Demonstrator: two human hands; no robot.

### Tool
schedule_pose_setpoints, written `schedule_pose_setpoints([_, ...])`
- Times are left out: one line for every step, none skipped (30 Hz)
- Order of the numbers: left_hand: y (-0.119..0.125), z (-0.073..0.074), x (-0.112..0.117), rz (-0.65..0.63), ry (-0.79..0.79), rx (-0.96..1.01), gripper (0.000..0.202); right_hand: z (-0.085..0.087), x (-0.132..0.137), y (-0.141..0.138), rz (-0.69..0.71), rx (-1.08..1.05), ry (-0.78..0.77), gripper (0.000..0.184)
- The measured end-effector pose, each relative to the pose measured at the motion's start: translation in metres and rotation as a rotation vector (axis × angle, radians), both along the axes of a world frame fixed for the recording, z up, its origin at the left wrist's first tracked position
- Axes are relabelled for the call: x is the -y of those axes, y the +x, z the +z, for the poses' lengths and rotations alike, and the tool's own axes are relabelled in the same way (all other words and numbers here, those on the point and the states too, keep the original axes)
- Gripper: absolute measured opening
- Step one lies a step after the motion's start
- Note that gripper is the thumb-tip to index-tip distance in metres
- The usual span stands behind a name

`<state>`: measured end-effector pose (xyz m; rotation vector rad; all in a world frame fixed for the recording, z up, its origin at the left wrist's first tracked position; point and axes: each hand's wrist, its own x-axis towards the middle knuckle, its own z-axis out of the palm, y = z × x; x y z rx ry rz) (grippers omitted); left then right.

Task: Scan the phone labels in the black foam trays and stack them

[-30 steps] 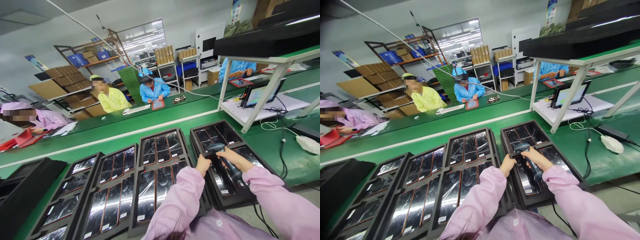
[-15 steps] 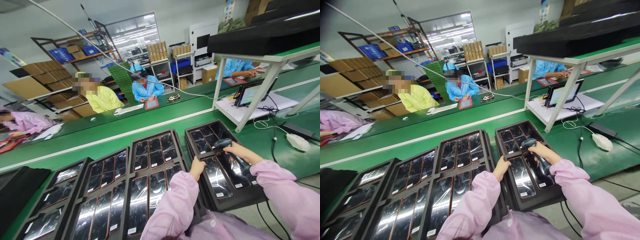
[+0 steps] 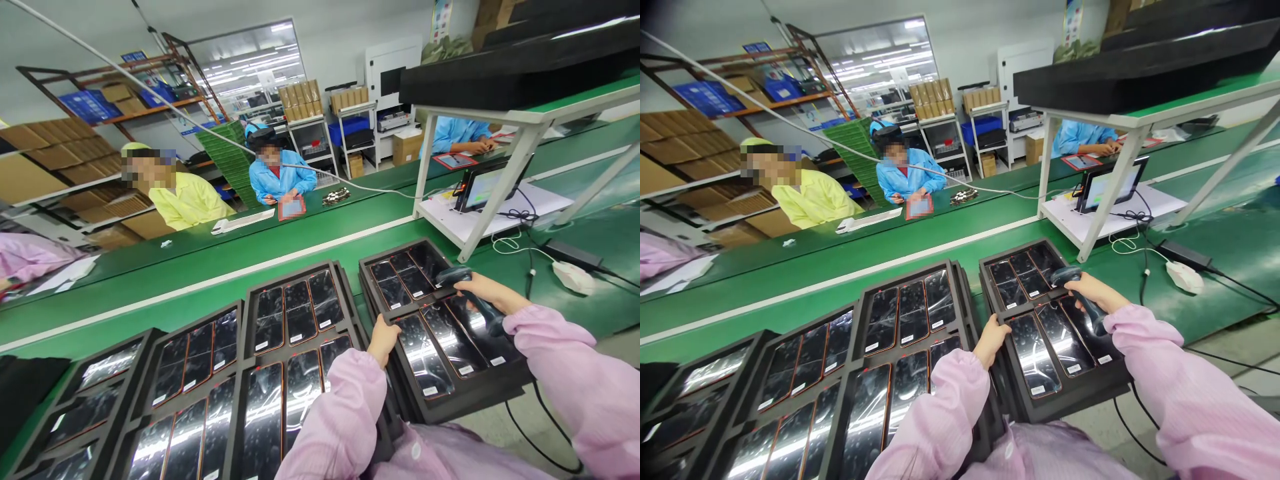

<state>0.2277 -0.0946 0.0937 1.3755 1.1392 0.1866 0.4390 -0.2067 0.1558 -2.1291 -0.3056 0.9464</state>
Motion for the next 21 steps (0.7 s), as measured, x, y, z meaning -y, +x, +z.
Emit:
schedule_pose_setpoints([0.000, 0.000, 0.000, -0.005, -0.010, -0.002, 0.044, 0.000, 0.001, 0.002, -0.002, -0.001, -0.007, 0.022])
schedule_pose_setpoints([-0.001, 0.000, -0.001, -0.008, -0.021, -0.004, 0.044, 0.000, 0.002, 0.003, -0.002, -0.003, -0.012, 0.023])
schedule_pose_setpoints([-0.001, 0.001, -0.001, -0.011, -0.030, -0.006, 0.043, 0.000, 0.003, 0.003, 0.001, -0.005, -0.013, 0.024])
schedule_pose_setpoints([-0.001, 0.001, -0.001, -0.012, -0.036, -0.008, 0.042, 0.000, 0.003, 0.003, 0.004, -0.007, -0.010, 0.025])
schedule_pose_setpoints([-0.002, 0.002, -0.001, -0.013, -0.041, -0.009, 0.041, 0.000, 0.004, 0.003, 0.008, -0.010, -0.004, 0.025])
schedule_pose_setpoints([-0.002, 0.002, -0.001, -0.013, -0.045, -0.010, 0.040, 0.000, 0.004, 0.002, 0.011, -0.013, 0.003, 0.025])
schedule_pose_setpoints([-0.002, 0.002, -0.001, -0.014, -0.047, -0.011, 0.040, 0.001, 0.005, 0.001, 0.014, -0.015, 0.011, 0.024])
schedule_pose_setpoints([-0.002, 0.002, -0.001, -0.015, -0.049, -0.011, 0.039, 0.003, 0.006, 0.000, 0.018, -0.017, 0.019, 0.025])
schedule_pose_setpoints([-0.002, 0.002, -0.002, -0.016, -0.050, -0.012, 0.039, 0.005, 0.008, -0.001, 0.023, -0.020, 0.026, 0.025])
schedule_pose_setpoints([-0.002, 0.002, -0.002, -0.018, -0.050, -0.012, 0.040, 0.007, 0.009, -0.002, 0.031, -0.024, 0.035, 0.024])
schedule_pose_setpoints([-0.003, 0.002, -0.002, -0.020, -0.048, -0.012, 0.040, 0.010, 0.010, -0.004, 0.040, -0.029, 0.044, 0.024])
schedule_pose_setpoints([-0.003, 0.001, -0.002, -0.022, -0.047, -0.013, 0.041, 0.012, 0.012, -0.006, 0.047, -0.033, 0.053, 0.023])
schedule_pose_setpoints([-0.003, 0.001, -0.002, -0.025, -0.044, -0.013, 0.041, 0.015, 0.013, -0.007, 0.053, -0.034, 0.061, 0.022])
schedule_pose_setpoints([-0.003, 0.000, -0.003, -0.028, -0.042, -0.014, 0.042, 0.017, 0.014, -0.009, 0.055, -0.033, 0.066, 0.020])
schedule_pose_setpoints([-0.003, 0.000, -0.003, -0.032, -0.040, -0.015, 0.042, 0.019, 0.015, -0.011, 0.054, -0.030, 0.068, 0.018])
schedule_pose_setpoints([-0.003, -0.001, -0.003, -0.036, -0.038, -0.017, 0.042, 0.021, 0.017, -0.013, 0.052, -0.027, 0.068, 0.016])
schedule_pose_setpoints([-0.004, -0.002, -0.004, -0.041, -0.037, -0.020, 0.041, 0.023, 0.020, -0.015, 0.050, -0.024, 0.066, 0.014])
schedule_pose_setpoints([-0.004, -0.003, -0.004, -0.045, -0.036, -0.022, 0.042, 0.024, 0.024, -0.018, 0.048, -0.023, 0.061, 0.012])
schedule_pose_setpoints([-0.004, -0.003, -0.004, -0.049, -0.035, -0.025, 0.042, 0.025, 0.030, -0.021, 0.046, -0.025, 0.052, 0.012])
schedule_pose_setpoints([-0.004, -0.004, -0.004, -0.050, -0.034, -0.026, 0.042, 0.025, 0.038, -0.025, 0.044, -0.031, 0.035, 0.017])
schedule_pose_setpoints([-0.004, -0.004, -0.004, -0.051, -0.032, -0.027, 0.043, 0.025, 0.048, -0.030, 0.043, -0.039, 0.015, 0.023])
